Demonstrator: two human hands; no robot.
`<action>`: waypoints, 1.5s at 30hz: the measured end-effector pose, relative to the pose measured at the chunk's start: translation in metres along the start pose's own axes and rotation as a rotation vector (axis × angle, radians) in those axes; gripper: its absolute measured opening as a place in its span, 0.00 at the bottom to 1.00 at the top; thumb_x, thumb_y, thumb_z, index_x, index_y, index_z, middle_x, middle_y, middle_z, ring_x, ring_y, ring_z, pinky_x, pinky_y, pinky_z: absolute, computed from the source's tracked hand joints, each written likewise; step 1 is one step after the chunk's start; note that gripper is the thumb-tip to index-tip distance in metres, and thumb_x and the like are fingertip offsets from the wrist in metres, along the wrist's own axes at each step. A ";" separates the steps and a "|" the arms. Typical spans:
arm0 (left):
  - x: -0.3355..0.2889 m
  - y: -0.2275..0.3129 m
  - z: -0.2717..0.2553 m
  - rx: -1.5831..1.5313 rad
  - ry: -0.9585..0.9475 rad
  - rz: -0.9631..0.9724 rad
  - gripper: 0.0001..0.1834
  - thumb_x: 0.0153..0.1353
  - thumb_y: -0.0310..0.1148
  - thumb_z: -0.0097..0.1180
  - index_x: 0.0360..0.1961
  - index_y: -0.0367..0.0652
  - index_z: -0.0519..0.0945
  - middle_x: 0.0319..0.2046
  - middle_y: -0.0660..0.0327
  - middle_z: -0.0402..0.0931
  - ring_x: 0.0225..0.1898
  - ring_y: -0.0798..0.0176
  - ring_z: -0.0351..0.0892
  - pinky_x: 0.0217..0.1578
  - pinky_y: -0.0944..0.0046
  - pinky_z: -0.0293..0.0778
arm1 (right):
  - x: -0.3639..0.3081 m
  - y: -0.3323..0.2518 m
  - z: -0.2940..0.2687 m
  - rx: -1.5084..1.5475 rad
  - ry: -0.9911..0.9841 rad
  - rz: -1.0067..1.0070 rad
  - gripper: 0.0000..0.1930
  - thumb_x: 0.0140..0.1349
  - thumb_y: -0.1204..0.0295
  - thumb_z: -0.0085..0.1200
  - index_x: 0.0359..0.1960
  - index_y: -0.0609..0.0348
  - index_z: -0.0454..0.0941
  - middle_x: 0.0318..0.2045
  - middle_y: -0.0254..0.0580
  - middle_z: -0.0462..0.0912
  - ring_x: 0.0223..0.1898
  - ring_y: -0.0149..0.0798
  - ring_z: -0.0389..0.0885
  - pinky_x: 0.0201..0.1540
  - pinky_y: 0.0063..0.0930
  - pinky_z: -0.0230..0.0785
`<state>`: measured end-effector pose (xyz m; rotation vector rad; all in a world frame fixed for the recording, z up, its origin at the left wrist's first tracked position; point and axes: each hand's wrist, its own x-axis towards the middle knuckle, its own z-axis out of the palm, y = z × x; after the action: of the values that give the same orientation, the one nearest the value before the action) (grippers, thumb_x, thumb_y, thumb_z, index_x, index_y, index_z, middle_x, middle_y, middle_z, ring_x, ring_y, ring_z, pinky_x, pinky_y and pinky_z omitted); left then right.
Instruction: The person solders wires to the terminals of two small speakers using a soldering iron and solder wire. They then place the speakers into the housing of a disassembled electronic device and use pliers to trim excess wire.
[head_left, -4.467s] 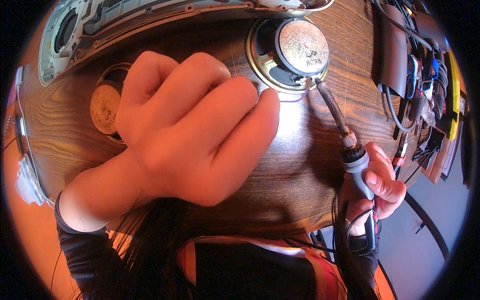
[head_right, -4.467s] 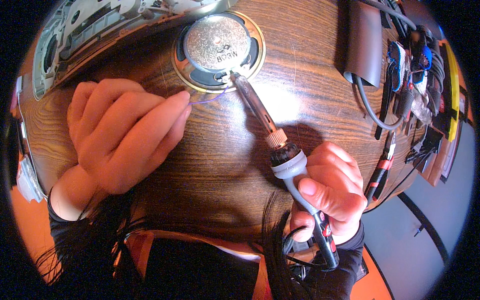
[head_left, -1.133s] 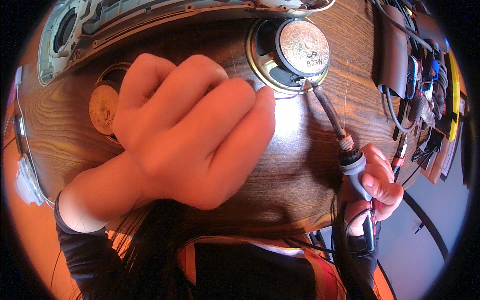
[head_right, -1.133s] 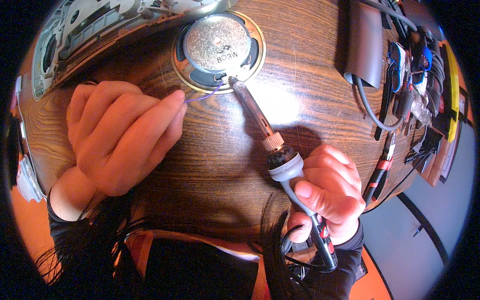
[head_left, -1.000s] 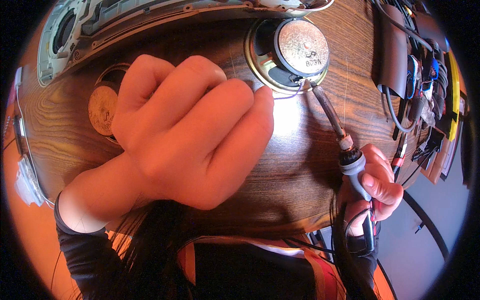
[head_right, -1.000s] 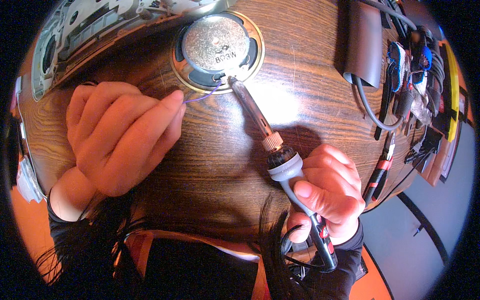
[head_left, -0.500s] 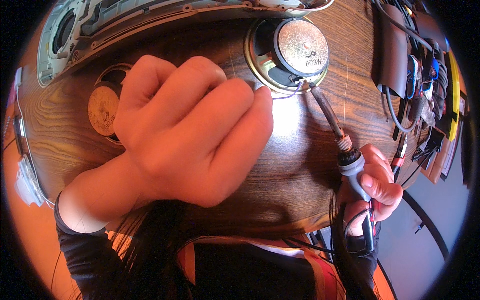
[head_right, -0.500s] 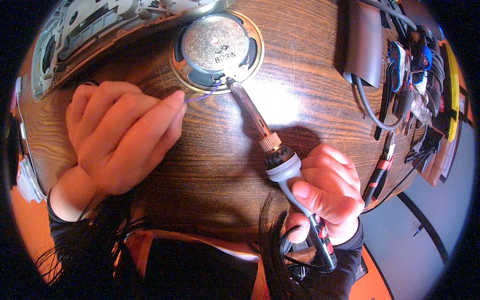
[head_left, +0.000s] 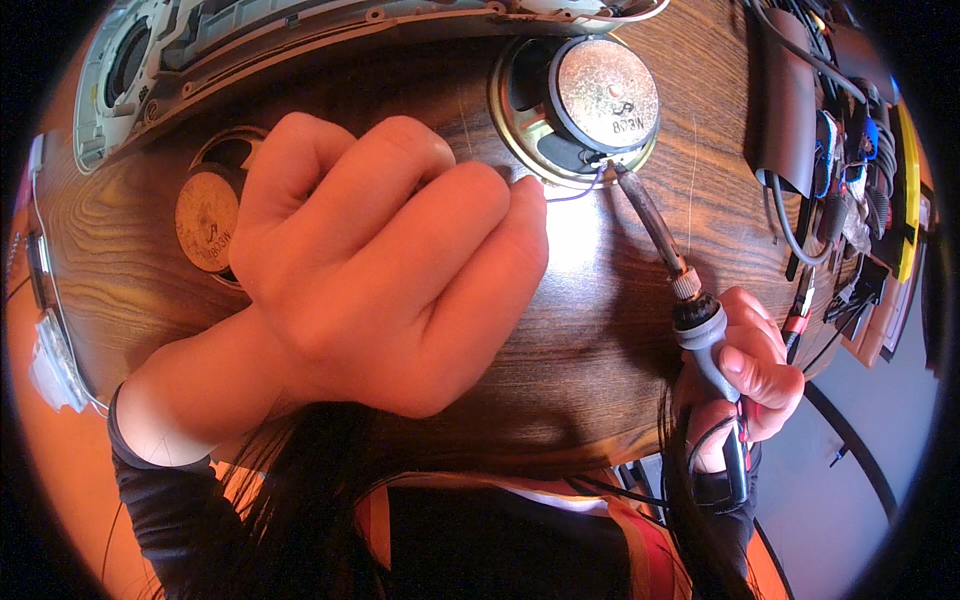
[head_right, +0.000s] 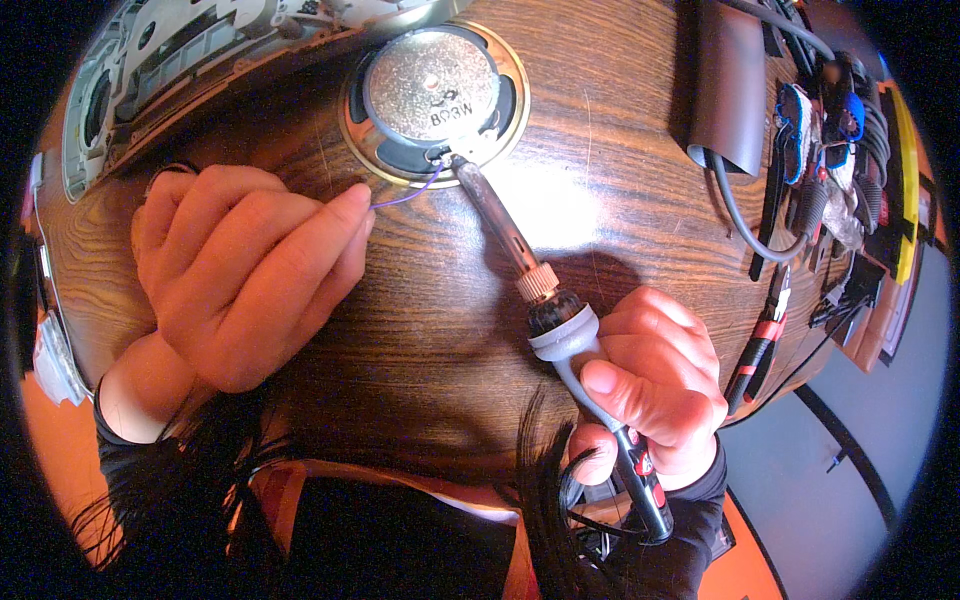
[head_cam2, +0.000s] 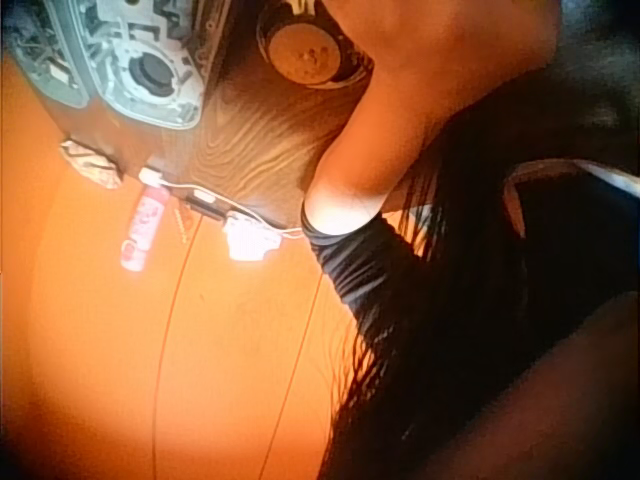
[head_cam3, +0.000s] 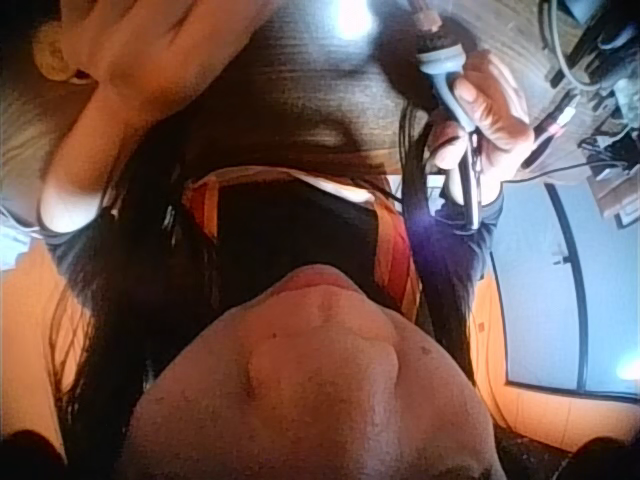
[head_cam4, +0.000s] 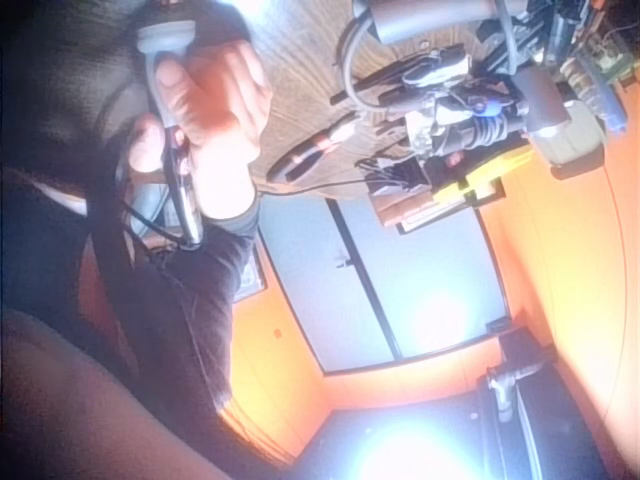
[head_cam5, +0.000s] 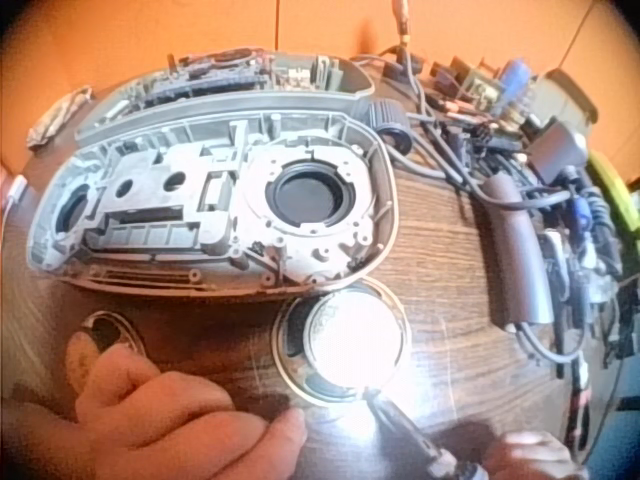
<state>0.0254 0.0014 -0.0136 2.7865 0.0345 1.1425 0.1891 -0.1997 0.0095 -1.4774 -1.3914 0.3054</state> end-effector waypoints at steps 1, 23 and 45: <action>0.000 0.000 0.000 -0.001 0.000 0.000 0.15 0.39 0.23 0.68 0.32 0.39 0.82 0.21 0.68 0.72 0.22 0.66 0.70 0.23 0.66 0.57 | 0.000 0.000 0.000 -0.010 -0.010 -0.001 0.24 0.60 0.48 0.54 0.38 0.61 0.76 0.17 0.41 0.74 0.17 0.41 0.70 0.21 0.33 0.62; 0.000 -0.001 -0.001 -0.004 -0.021 0.009 0.15 0.38 0.23 0.68 0.32 0.39 0.82 0.22 0.67 0.73 0.22 0.66 0.70 0.23 0.66 0.57 | -0.001 0.000 0.004 -0.029 0.057 0.008 0.23 0.62 0.50 0.53 0.32 0.63 0.75 0.17 0.42 0.74 0.16 0.41 0.69 0.21 0.33 0.62; 0.000 -0.001 0.001 0.003 0.014 0.003 0.14 0.38 0.23 0.68 0.31 0.39 0.83 0.21 0.67 0.72 0.21 0.66 0.70 0.23 0.67 0.57 | -0.001 0.001 0.003 -0.051 0.041 -0.023 0.23 0.62 0.50 0.54 0.34 0.63 0.74 0.16 0.42 0.74 0.16 0.41 0.70 0.21 0.33 0.62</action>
<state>0.0263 0.0019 -0.0143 2.7819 0.0338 1.1642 0.1869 -0.1986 0.0069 -1.5006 -1.3913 0.2255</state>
